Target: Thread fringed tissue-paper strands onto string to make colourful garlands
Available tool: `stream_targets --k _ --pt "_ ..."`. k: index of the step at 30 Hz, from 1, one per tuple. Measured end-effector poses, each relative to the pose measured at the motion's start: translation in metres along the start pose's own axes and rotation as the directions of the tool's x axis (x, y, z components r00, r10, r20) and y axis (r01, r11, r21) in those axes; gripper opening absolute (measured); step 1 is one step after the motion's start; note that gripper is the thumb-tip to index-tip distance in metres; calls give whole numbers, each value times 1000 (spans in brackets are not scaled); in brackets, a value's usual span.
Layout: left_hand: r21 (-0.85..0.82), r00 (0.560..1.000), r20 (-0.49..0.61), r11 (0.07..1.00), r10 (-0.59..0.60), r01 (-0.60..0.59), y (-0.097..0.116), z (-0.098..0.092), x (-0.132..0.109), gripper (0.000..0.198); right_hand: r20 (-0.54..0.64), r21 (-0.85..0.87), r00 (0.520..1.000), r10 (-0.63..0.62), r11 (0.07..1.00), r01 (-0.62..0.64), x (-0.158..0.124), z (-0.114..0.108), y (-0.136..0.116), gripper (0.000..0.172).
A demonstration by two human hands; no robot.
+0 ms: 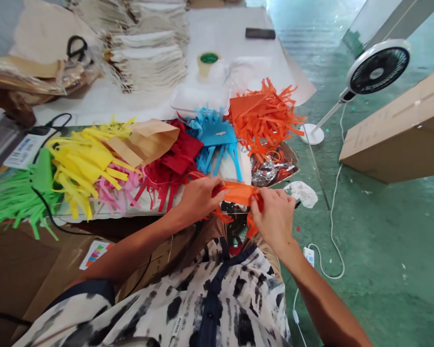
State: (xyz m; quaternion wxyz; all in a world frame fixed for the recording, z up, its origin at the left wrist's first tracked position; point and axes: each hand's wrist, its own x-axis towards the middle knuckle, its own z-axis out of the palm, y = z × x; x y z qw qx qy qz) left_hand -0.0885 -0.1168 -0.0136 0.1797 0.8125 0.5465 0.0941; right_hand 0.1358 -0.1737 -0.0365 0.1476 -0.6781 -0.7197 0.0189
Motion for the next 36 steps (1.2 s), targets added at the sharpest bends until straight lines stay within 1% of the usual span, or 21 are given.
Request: stream_targets --k 3,5,9,13,14,15,17,18,19,21,22,23,25,27,29,30,32,34,36 --pt "136 1000 -2 991 9 -8 5 0 1 14 15 9 999 29 1000 -30 3 0 -4 15" --pt "177 999 -26 984 30 -25 6 1 1 11 26 6 999 35 999 -35 5 0 -5 15" --pt "189 993 -101 981 58 -38 0 7 4 10 25 6 999 28 1000 -28 9 0 -5 17" --pt "198 976 -180 977 120 -83 -6 11 5 9 16 8 1000 21 1000 -21 12 1 -2 17" --pt "203 971 -198 975 135 -94 -7 11 5 10 16 7 1000 21 1000 -21 13 2 -2 17" --pt "211 964 -218 972 154 -107 -7 10 4 15 18 3 1000 21 1000 -21 14 2 -2 18" --pt "239 939 -249 954 239 -179 -7 8 3 31 28 -11 999 19 1000 -19 16 3 -3 18" --pt "258 917 -239 931 320 -257 -6 7 2 37 35 -20 999 19 1000 -18 17 3 -4 19" --pt "275 884 -205 892 419 -359 -5 6 2 40 45 -30 999 19 999 -18 18 3 -4 20" --pt "288 793 -88 777 603 -559 -4 7 1 35 65 -46 998 19 999 -16 20 2 -3 20" --pt "285 753 -33 728 657 -623 -4 8 1 32 71 -51 997 21 999 -17 21 0 -1 19" --pt "283 731 1 701 682 -654 -4 9 2 30 68 -60 997 24 998 -20 21 -2 2 17" --pt "286 727 2 696 687 -659 -6 11 1 27 10 -93 999 37 995 -35 19 -10 10 16" --pt "281 725 -31 702 688 -655 -8 10 0 27 -93 -134 995 31 990 -43 13 -21 17 23" --pt "275 721 -41 702 692 -657 -8 8 -1 27 -158 -147 987 -39 989 15 3 -31 18 36" --pt "272 727 -33 706 686 -654 -7 7 -1 27 -162 -134 982 -95 988 73 -3 -35 16 42" --pt "260 745 -12 721 667 -642 -5 4 -1 27 -127 -82 966 -226 973 216 -15 -36 7 50" --pt "232 750 -9 731 661 -641 -4 3 0 26 -84 -38 941 -328 945 326 -25 -30 -3 48" --pt "209 741 -24 729 671 -652 -5 4 1 27 -40 -33 930 -367 930 365 -31 -19 -8 41"
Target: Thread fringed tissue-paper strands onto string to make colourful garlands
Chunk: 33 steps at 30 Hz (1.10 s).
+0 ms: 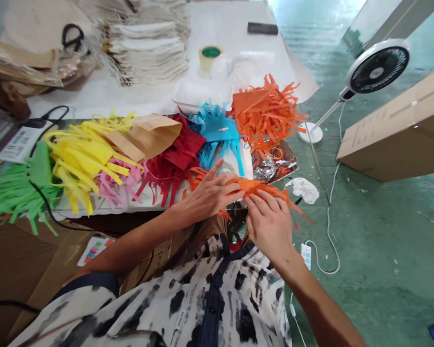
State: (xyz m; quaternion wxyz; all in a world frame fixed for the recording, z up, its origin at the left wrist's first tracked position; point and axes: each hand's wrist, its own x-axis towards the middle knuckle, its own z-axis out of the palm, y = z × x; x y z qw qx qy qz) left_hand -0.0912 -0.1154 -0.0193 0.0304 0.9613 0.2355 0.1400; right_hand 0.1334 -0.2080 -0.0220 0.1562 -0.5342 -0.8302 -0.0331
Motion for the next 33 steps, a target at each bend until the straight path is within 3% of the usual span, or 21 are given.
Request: stream_targets --k 6,11,14,16,19,23,28,30,33 --pt "-75 1000 -12 997 17 -18 -24 -7 -20 28 -3 0 998 67 998 -67 -1 16 8 29" --pt "-82 976 -17 973 -216 214 -53 -44 -42 27 6 -3 999 42 999 -42 3 16 11 31" --pt "-25 940 -103 945 -327 326 -45 -54 -39 24 25 -2 999 43 999 -43 4 17 10 37" --pt "-35 943 -167 957 -288 287 -26 -45 -30 26 34 -5 998 45 999 -45 6 17 9 37" --pt "-137 986 -141 988 -92 73 8 -13 -15 40 43 -9 999 32 999 -32 9 16 11 33" --pt "-173 989 -45 976 -140 131 32 26 -15 61 28 -10 996 86 996 -85 9 11 21 30" --pt "-115 991 -27 985 -134 130 28 28 -29 58 -163 -85 942 295 947 -311 -4 -1 29 27" --pt "-107 992 -27 987 -125 121 27 26 -30 55 -221 -76 945 242 961 -265 -9 -2 23 31" --pt "-97 993 -35 989 -117 113 29 26 -31 53 -120 -8 991 56 998 -58 -11 5 12 40"
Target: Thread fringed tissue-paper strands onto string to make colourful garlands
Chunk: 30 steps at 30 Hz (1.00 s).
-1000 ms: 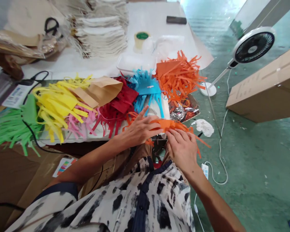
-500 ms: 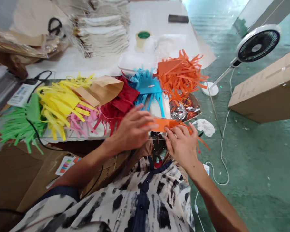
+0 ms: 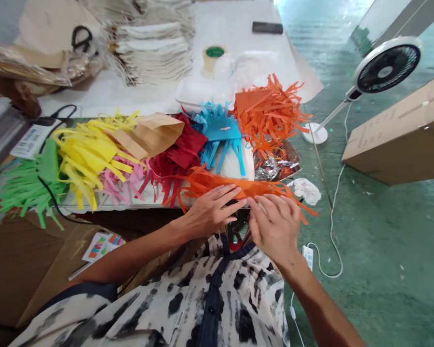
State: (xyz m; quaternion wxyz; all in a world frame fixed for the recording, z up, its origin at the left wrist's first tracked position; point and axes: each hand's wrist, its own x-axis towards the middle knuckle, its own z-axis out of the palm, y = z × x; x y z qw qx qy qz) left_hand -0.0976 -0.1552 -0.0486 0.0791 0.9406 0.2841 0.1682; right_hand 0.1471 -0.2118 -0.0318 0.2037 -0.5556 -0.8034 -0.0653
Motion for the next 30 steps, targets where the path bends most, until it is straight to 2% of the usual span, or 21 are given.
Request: stream_targets --k 3,8,10,12,16,21,24,30 --pt "24 998 -45 999 32 -31 0 4 -6 47 70 48 995 -75 996 72 -2 12 -1 41" --pt "54 990 -139 998 30 -22 -4 7 -19 42 26 41 992 -126 991 124 -9 18 15 31" --pt "40 984 -175 999 6 1 -6 5 -20 34 -5 81 989 -146 986 146 -9 16 19 27" --pt "-4 978 -207 999 -36 36 -7 0 -18 23 -27 144 993 -116 982 119 -7 15 22 21" --pt "-107 976 -122 980 -179 167 -12 -16 -5 17 44 201 998 37 979 -45 4 13 20 15" --pt "-97 940 -2 936 -341 339 -17 -29 10 19 209 92 963 168 977 -190 20 11 14 27" --pt "-37 921 20 920 -390 391 -16 -28 16 22 250 19 947 204 976 -215 29 11 11 28" --pt "123 902 -27 894 -432 432 -16 -21 23 21 299 -101 926 231 972 -210 39 13 10 36"
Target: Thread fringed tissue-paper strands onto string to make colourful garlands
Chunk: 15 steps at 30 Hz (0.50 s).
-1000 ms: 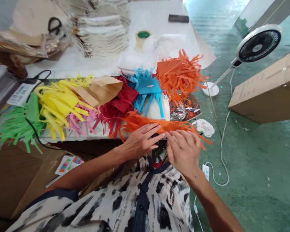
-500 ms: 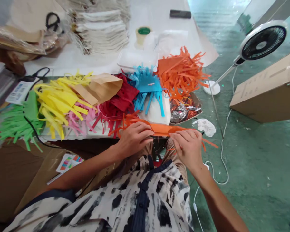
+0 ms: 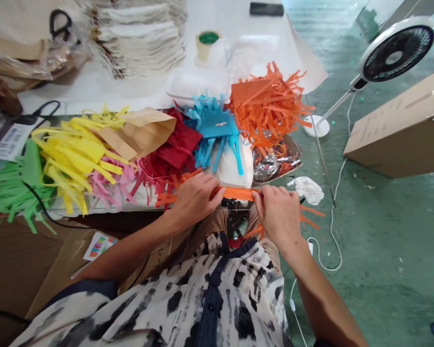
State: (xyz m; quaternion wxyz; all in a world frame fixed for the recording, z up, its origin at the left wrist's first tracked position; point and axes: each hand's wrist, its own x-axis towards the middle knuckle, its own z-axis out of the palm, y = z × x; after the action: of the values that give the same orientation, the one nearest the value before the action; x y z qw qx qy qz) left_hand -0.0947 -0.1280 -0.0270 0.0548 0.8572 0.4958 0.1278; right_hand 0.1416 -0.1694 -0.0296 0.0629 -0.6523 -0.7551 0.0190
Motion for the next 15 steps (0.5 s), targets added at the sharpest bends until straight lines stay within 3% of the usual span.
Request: stream_targets --k 7,11,13,15 --pt "94 998 -40 995 41 -37 0 6 1 16 -23 -113 1000 21 993 -23 5 5 -1 38" --pt "141 998 -50 989 49 -41 5 6 2 12 -218 -147 976 14 988 -46 -3 5 -4 30" --pt "156 991 -96 985 89 -74 8 6 2 13 -340 -130 938 -67 991 24 -11 6 -7 23" --pt "161 969 -154 973 193 -168 10 6 2 20 -369 -109 906 -208 978 180 -19 8 -10 28"
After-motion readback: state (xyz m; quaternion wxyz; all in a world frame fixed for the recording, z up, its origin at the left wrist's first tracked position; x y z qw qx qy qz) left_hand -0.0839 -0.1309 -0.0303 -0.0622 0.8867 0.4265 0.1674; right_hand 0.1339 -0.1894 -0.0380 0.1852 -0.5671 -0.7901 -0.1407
